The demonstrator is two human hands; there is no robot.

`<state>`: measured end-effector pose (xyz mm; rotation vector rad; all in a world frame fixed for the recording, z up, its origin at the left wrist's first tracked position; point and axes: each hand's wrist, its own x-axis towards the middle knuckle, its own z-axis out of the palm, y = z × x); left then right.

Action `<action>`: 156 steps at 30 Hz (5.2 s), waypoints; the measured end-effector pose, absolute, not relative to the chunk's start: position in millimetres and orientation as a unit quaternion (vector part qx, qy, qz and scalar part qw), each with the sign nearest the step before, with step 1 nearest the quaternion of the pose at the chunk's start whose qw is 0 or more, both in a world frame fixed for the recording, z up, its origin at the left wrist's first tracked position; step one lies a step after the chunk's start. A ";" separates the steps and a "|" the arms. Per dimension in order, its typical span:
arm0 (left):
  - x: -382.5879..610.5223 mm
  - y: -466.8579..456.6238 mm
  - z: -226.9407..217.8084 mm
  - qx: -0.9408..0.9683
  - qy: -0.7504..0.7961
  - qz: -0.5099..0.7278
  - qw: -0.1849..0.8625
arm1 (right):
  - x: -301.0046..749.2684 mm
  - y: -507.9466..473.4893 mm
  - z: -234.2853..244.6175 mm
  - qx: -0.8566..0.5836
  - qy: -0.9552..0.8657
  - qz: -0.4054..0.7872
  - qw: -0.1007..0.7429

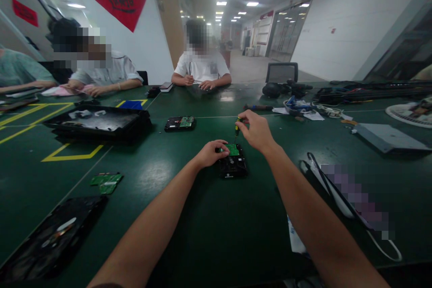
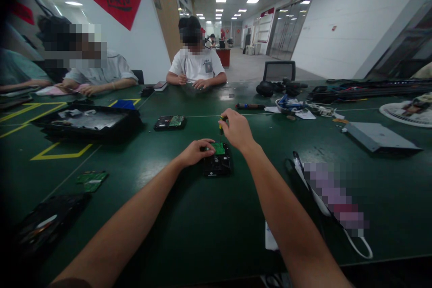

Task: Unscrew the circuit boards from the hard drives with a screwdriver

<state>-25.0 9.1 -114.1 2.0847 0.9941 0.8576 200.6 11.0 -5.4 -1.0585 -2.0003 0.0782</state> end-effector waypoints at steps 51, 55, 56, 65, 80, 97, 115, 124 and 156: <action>-22.4 3.9 -106.4 0.790 0.382 0.339 0.338 | 196.5 9.6 -6.9 -0.435 -0.794 0.028 0.424; -22.8 4.9 -108.3 0.791 0.381 0.338 0.338 | 196.0 7.3 -6.5 -0.419 -0.804 0.003 0.422; -22.9 5.5 -109.1 0.791 0.382 0.337 0.338 | 195.4 6.8 -6.5 -0.415 -0.806 -0.004 0.423; -23.8 7.7 -110.9 0.792 0.383 0.330 0.342 | 193.8 5.6 -6.4 -0.420 -0.797 0.003 0.433; -23.8 6.6 -110.7 0.794 0.370 0.343 0.339 | 197.2 11.5 -9.3 -0.411 -0.802 0.008 0.433; -24.9 10.4 -116.1 0.796 0.382 0.328 0.337 | 195.0 9.9 -10.4 -0.412 -0.790 0.008 0.453; -23.9 9.1 -114.8 0.791 0.380 0.335 0.343 | 195.0 10.8 -12.3 -0.408 -0.792 0.003 0.454; -23.5 8.1 -111.8 0.792 0.386 0.327 0.342 | 196.3 9.4 -10.9 -0.416 -0.794 0.003 0.444; -23.0 5.9 -108.3 0.794 0.382 0.330 0.339 | 198.4 14.4 -13.2 -0.439 -0.776 0.028 0.452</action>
